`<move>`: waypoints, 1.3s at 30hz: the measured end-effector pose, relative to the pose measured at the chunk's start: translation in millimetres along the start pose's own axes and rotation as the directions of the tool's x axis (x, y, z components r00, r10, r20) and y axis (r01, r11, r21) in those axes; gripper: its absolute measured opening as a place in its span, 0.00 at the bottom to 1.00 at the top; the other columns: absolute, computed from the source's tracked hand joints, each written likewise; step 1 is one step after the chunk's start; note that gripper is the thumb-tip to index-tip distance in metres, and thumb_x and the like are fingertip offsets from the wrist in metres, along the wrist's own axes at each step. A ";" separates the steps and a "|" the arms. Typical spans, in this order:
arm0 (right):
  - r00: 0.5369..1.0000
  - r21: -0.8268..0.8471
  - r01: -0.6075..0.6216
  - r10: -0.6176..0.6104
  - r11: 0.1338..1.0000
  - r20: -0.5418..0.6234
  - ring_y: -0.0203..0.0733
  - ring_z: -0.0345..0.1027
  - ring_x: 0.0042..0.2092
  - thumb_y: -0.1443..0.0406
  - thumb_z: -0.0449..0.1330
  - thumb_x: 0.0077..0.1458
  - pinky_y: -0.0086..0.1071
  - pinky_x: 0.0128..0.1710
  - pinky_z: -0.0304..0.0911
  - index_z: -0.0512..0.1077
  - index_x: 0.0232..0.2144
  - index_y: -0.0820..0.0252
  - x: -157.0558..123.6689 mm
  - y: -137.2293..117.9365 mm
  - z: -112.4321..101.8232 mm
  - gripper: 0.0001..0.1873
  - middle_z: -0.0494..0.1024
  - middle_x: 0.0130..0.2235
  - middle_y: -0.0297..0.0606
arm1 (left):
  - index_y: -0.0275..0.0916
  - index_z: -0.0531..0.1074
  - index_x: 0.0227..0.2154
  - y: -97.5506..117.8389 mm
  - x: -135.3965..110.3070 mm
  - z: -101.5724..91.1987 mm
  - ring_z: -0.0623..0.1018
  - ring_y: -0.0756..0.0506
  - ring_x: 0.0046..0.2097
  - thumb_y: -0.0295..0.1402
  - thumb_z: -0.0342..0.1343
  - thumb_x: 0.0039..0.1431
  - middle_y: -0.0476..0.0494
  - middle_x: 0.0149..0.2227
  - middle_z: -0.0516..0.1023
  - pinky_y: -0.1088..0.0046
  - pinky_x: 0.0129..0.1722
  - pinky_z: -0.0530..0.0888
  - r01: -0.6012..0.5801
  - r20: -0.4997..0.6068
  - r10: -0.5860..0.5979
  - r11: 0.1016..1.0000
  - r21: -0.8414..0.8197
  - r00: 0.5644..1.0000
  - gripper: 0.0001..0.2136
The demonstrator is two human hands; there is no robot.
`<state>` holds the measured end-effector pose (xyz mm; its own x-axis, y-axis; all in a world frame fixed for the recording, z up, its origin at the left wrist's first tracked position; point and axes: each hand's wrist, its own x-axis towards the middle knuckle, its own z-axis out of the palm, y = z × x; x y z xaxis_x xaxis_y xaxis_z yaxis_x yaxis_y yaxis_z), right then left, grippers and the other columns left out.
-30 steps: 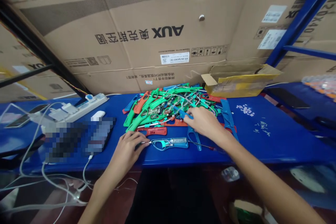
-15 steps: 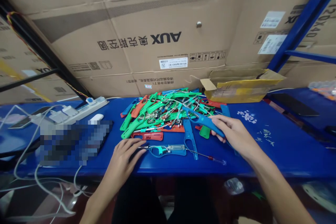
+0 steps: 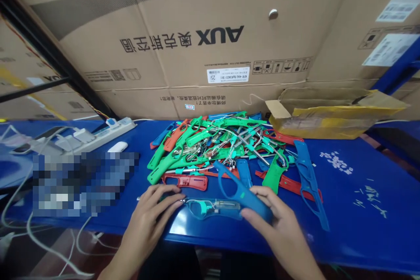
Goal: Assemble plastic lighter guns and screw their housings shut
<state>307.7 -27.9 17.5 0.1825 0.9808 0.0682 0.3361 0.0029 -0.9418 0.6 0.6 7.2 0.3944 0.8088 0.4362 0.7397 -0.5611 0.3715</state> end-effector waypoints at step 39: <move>0.745 -0.497 0.658 -0.586 0.565 0.319 0.41 0.77 0.41 0.63 0.58 0.68 0.36 0.47 0.70 0.71 0.55 0.51 19.0 -11.8 31.1 0.14 0.81 0.41 0.34 | 0.45 0.77 0.49 5.0 3.4 1.6 0.72 0.40 0.48 0.27 0.57 0.70 0.44 0.47 0.78 0.57 0.48 0.70 0.021 -0.012 -0.022 0.996 -0.084 1.000 0.10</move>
<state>278.5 -3.2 19.7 -0.3559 0.7909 0.4978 0.7696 0.5503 -0.3240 6.5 0.7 9.3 0.3718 0.8188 0.4375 0.6992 -0.5570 0.4482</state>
